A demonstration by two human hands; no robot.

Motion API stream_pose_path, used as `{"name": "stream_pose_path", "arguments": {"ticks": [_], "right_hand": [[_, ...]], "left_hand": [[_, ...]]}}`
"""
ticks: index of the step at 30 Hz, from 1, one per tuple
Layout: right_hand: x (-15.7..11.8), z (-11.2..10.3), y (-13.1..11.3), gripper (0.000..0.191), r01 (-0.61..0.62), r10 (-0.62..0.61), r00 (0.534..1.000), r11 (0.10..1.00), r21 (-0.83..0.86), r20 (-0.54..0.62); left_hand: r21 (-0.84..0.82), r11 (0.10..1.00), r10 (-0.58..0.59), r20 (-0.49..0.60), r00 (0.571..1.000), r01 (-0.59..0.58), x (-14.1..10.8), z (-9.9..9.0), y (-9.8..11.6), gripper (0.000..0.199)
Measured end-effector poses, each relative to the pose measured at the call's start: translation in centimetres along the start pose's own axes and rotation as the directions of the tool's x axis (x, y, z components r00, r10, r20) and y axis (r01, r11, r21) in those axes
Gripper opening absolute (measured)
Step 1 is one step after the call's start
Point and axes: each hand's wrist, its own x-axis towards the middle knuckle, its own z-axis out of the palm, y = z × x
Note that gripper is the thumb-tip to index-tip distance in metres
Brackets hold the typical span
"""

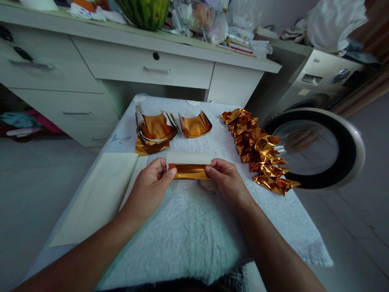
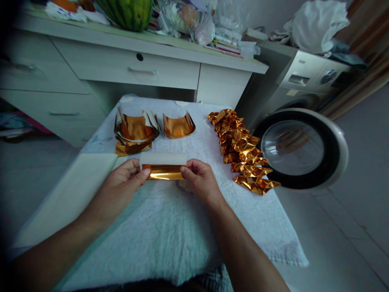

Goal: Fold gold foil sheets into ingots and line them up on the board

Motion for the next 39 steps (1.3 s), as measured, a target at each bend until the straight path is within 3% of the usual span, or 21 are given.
{"name": "stream_pose_path", "arguments": {"ticks": [4,7,13,18,22,24,26,31,34,39], "right_hand": [[0.1,0.2,0.1,0.022,0.06,-0.078,0.995,0.963,-0.264,-0.059],[0.0,0.4,0.2,0.015,0.068,-0.098,0.993,0.938,-0.341,-0.071],[0.1,0.2,0.5,0.012,0.074,-0.127,0.989,0.871,-0.486,-0.077],[0.3,-0.3,0.9,0.014,0.099,-0.115,0.993,0.923,-0.373,-0.022],[0.3,-0.1,1.1,0.018,0.069,-0.08,0.996,0.966,-0.25,-0.036],[0.2,0.0,1.1,0.024,0.055,-0.067,0.997,0.972,-0.226,-0.046],[0.2,0.2,1.1,0.035,0.055,-0.074,0.995,0.967,-0.247,-0.068],[0.2,0.6,1.2,0.05,0.071,-0.143,0.981,0.89,-0.45,-0.129],[0.2,0.8,1.1,0.053,0.058,-0.172,0.975,0.806,-0.589,-0.14],[0.3,1.0,1.1,0.051,0.014,-0.179,0.973,0.673,-0.739,-0.145]], "left_hand": [[0.165,0.985,0.056,-0.047,0.997,-0.047,0.4,0.0,-0.5,0.037],[0.316,0.945,0.104,-0.06,0.993,-0.08,0.4,0.0,-0.7,0.049],[0.329,0.938,0.134,-0.063,0.989,-0.106,0.5,0.1,-0.9,0.053],[0.26,0.956,0.161,-0.082,0.984,-0.134,0.5,0.2,-1.4,0.049],[0.454,0.856,0.36,-0.177,0.916,-0.248,0.1,0.3,-1.2,0.048],[0.562,0.755,0.471,-0.108,0.876,-0.337,-0.3,0.5,-1.0,0.043],[0.618,0.649,0.516,0.069,0.854,-0.443,-0.6,0.8,-0.8,0.037],[0.652,0.442,0.436,0.444,0.783,-0.616,-1.1,1.9,-1.8,0.039],[0.676,0.354,0.398,0.516,0.758,-0.646,-1.2,2.4,-2.6,0.043],[0.705,0.263,0.402,0.541,0.739,-0.659,-1.3,2.8,-2.7,0.043]]}}
